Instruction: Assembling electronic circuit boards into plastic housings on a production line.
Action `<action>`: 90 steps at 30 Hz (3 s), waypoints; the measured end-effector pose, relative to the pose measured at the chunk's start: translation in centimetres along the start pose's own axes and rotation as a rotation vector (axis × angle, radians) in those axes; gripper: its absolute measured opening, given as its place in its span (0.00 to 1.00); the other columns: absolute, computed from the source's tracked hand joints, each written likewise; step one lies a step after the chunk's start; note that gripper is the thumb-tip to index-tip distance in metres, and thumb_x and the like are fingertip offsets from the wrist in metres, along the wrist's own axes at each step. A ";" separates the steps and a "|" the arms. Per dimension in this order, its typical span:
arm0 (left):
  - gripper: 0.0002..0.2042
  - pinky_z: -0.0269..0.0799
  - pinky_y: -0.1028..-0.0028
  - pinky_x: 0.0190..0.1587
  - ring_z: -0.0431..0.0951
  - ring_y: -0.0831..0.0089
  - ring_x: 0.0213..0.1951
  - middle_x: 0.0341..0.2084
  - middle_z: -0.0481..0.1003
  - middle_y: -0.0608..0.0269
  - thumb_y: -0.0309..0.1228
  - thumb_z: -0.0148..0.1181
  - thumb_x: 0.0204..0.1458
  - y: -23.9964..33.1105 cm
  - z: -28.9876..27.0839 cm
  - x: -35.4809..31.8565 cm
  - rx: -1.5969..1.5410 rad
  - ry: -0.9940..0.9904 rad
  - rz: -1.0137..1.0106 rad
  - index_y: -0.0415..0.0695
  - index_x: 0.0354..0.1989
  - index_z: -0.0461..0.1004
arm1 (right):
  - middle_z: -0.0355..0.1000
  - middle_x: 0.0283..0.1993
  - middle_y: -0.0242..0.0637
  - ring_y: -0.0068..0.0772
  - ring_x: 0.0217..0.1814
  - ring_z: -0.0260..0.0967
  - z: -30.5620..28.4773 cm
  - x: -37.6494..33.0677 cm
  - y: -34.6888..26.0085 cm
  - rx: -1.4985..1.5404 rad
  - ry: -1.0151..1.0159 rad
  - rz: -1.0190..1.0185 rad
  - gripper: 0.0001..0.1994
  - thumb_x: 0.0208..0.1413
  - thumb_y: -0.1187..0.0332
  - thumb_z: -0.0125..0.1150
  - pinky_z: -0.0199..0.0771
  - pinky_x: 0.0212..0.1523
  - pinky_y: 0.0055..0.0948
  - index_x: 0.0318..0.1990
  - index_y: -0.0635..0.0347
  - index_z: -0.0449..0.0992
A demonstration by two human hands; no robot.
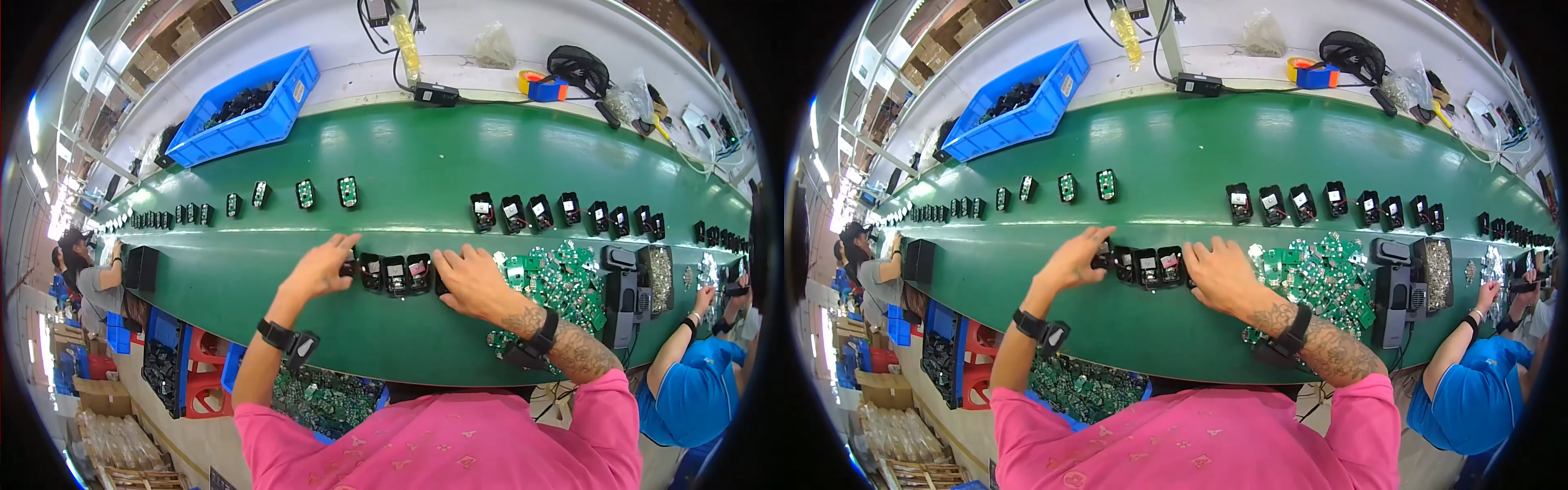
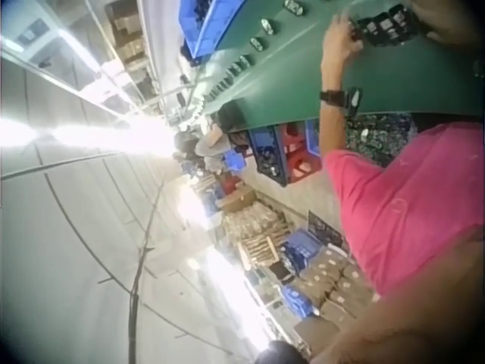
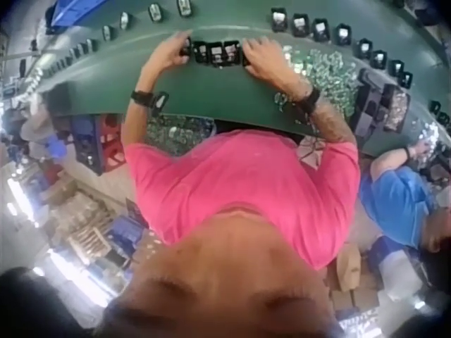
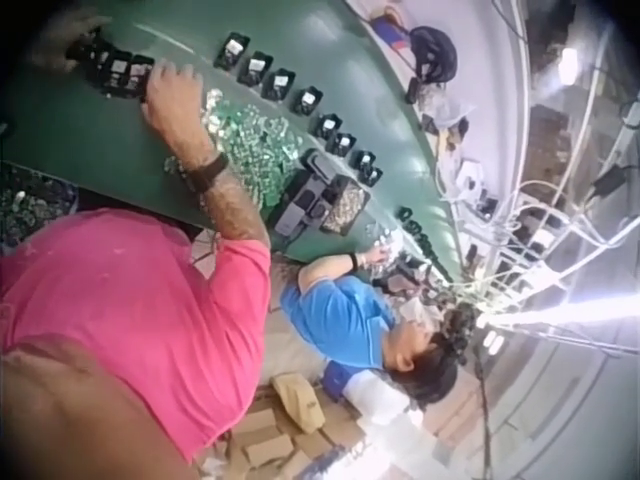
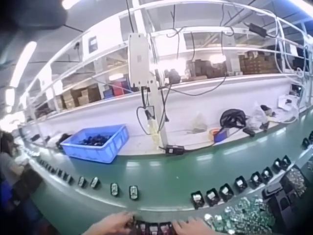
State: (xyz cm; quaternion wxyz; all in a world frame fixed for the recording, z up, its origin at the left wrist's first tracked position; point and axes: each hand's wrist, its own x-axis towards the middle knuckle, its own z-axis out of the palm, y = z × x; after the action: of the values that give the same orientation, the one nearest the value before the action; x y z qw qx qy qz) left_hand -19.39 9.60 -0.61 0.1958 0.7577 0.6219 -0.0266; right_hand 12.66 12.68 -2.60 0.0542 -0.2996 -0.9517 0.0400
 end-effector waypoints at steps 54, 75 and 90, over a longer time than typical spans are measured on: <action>0.32 0.72 0.74 0.41 0.73 0.74 0.41 0.42 0.71 0.62 0.25 0.65 0.51 15.4 10.4 3.3 -1.599 0.248 0.055 0.45 0.68 0.63 | 0.69 0.55 0.41 0.48 0.61 0.61 0.5 -7.6 4.4 0.177 0.180 0.663 0.16 0.40 0.69 0.74 0.64 0.56 0.46 0.39 0.55 0.77; 0.13 0.59 0.82 0.28 0.68 0.84 0.27 0.26 0.70 0.71 0.41 0.49 0.65 21.7 11.5 -1.3 -1.511 0.083 -0.048 0.44 0.40 0.73 | 0.80 0.43 0.37 0.34 0.49 0.74 -0.1 -11.4 -2.9 0.972 0.628 0.397 0.09 0.47 0.82 0.65 0.72 0.51 0.31 0.37 0.63 0.81; 0.33 0.74 0.70 0.50 0.71 0.75 0.51 0.56 0.66 0.61 0.18 0.53 0.54 21.9 10.2 -2.8 -2.026 -0.021 -0.052 0.43 0.71 0.54 | 0.73 0.54 0.36 0.37 0.57 0.67 0.3 -12.7 -2.6 0.961 0.543 0.361 0.12 0.42 0.81 0.63 0.70 0.52 0.34 0.36 0.56 0.84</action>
State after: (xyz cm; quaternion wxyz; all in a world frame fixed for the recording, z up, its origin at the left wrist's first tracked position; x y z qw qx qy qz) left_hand 2.95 0.39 -3.44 0.7514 0.2208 0.3663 0.5025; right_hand 21.49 3.31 -3.57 0.4187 -0.3983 -0.7125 0.3979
